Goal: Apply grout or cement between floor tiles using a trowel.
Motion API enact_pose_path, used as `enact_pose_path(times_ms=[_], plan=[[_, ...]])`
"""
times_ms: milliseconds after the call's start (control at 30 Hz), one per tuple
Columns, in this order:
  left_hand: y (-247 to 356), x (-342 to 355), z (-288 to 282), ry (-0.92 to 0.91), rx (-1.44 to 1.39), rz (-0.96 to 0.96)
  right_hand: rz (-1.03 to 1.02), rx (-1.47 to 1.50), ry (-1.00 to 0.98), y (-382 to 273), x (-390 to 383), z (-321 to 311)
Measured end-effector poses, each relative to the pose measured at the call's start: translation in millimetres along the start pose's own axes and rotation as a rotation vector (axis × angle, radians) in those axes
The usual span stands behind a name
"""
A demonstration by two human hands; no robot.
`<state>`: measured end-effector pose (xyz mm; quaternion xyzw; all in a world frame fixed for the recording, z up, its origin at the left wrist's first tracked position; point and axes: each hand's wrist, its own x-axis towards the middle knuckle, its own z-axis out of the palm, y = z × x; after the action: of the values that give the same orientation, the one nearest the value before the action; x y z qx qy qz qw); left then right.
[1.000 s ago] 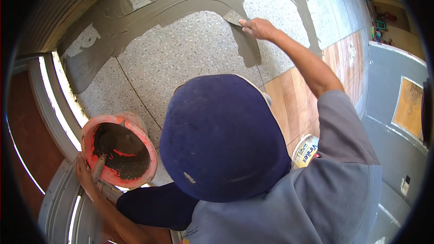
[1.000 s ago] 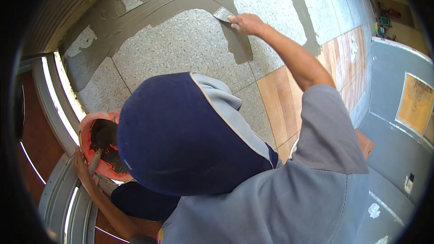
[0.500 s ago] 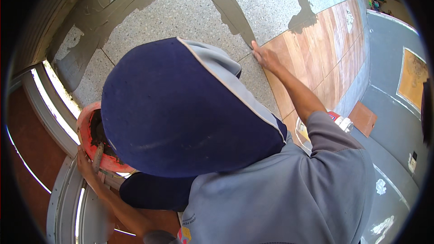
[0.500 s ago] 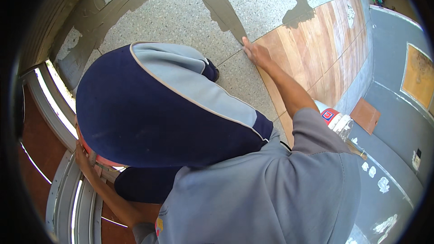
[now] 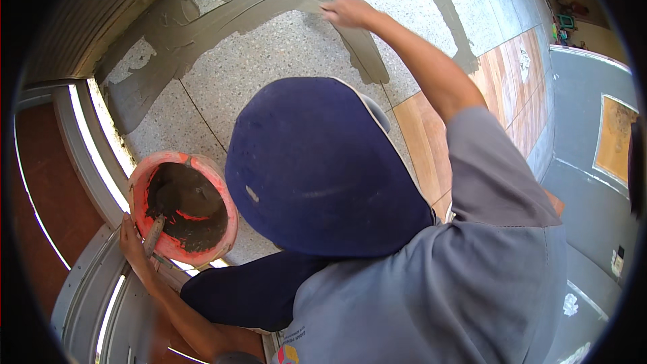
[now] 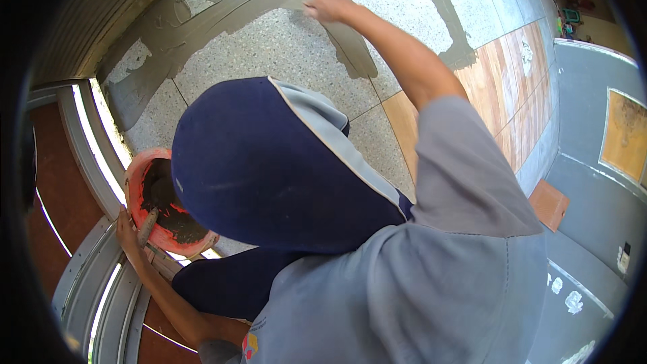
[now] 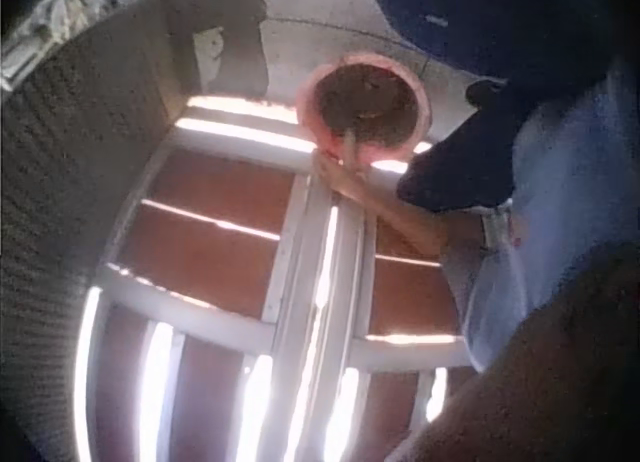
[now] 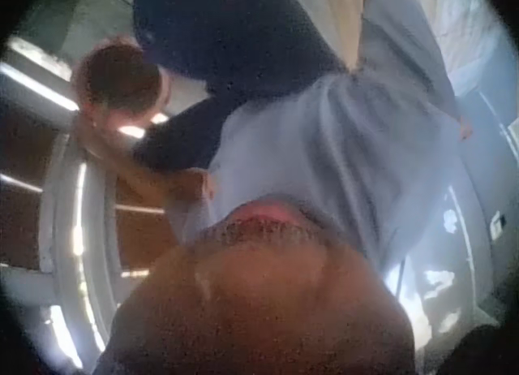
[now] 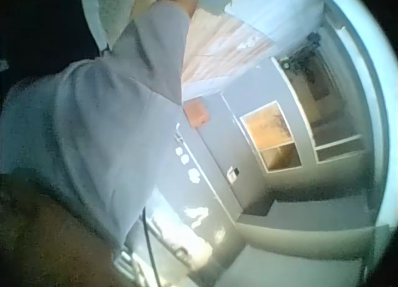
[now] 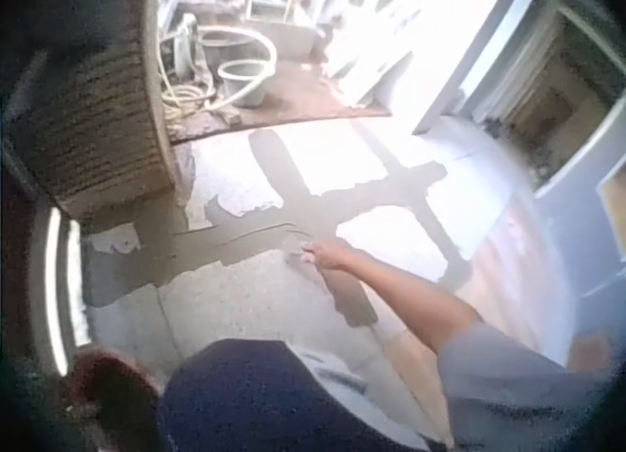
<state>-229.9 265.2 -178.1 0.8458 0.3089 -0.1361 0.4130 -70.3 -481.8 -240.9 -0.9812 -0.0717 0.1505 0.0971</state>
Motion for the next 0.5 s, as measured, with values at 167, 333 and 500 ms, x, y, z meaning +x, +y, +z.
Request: enact_pose_path(times_ms=[167,333,500], plan=[[17.6,-7.2,11.1,-0.038,-0.012,-0.01,-0.207,-0.145,-0.159,11.0,45.7,-7.6],[-1.7,-2.8,-3.3,0.028,0.01,0.009,-0.076,-0.17,-0.359,44.0,-97.8,24.7],[17.1,2.9,9.5,-0.058,-0.002,-0.087,0.073,-0.059,-0.202,73.1,-265.9,88.6]])
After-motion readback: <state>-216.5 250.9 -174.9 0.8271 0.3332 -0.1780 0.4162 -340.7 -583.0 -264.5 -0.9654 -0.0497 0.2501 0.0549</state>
